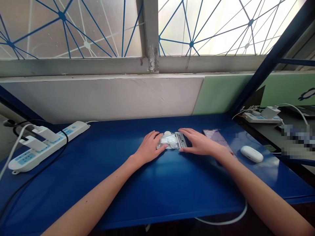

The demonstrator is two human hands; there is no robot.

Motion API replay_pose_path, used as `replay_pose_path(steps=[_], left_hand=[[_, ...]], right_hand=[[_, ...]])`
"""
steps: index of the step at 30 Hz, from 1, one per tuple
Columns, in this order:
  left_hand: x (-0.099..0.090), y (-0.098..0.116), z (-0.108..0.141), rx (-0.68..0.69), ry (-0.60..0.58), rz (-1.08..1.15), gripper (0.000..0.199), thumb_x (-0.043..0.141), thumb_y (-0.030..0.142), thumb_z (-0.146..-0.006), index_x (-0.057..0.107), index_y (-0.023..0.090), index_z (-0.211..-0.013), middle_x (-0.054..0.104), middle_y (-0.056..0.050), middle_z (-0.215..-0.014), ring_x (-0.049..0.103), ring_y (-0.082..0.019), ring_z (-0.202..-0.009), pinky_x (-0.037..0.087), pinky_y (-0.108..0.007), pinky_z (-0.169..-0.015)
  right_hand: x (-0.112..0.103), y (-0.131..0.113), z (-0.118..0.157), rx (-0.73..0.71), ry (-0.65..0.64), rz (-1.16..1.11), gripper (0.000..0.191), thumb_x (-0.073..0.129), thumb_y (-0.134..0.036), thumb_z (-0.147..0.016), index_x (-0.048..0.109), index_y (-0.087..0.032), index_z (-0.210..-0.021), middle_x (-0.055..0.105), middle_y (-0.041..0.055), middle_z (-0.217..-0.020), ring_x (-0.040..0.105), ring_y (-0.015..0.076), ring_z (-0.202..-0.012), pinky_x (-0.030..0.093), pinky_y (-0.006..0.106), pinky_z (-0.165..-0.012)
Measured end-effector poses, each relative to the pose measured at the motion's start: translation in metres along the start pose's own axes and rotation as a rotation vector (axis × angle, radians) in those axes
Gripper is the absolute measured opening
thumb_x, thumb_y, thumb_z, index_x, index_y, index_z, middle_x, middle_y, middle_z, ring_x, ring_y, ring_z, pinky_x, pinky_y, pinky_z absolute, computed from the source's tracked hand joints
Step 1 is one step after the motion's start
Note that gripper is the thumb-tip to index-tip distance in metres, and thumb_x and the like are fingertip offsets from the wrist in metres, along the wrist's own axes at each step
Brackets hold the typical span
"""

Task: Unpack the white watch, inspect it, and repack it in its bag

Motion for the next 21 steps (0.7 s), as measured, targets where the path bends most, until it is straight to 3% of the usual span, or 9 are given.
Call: replay_pose_path(steps=[8, 15, 21], left_hand=[[-0.003, -0.001, 0.000, -0.008, -0.071, -0.003, 0.065, 0.042, 0.063, -0.091, 0.044, 0.023, -0.141, 0.044, -0.011, -0.145, 0.034, -0.033, -0.137, 0.030, -0.049, -0.111], [-0.012, -0.013, 0.000, 0.021, -0.159, 0.044, 0.075, 0.045, 0.070, -0.086, 0.043, 0.021, -0.142, 0.042, -0.009, -0.148, 0.037, -0.029, -0.137, 0.035, -0.043, -0.110], [-0.012, -0.017, -0.001, 0.044, -0.138, 0.076, 0.075, 0.050, 0.071, -0.083, 0.046, 0.022, -0.140, 0.044, -0.008, -0.147, 0.038, -0.030, -0.136, 0.034, -0.044, -0.110]], right_hand=[[0.014, 0.006, 0.002, 0.030, -0.114, -0.015, 0.105, 0.055, -0.077, -0.070, 0.030, -0.013, -0.149, 0.030, 0.0180, -0.154, 0.026, 0.0379, -0.141, 0.030, 0.052, -0.113], [0.013, 0.000, 0.001, 0.048, -0.136, -0.017, 0.105, 0.053, -0.077, -0.072, 0.026, -0.013, -0.151, 0.030, 0.0168, -0.154, 0.024, 0.0370, -0.142, 0.029, 0.052, -0.113], [0.012, -0.004, 0.001, 0.018, -0.120, -0.028, 0.100, 0.051, -0.075, -0.076, 0.021, -0.017, -0.152, 0.026, 0.0128, -0.157, 0.022, 0.0353, -0.143, 0.028, 0.051, -0.114]])
Point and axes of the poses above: each hand's wrist, its own z-axis away from the middle knuckle, its own x-axis out of the palm, y = z × x, the point moved 6 cm from there along -z, towards the middle knuckle
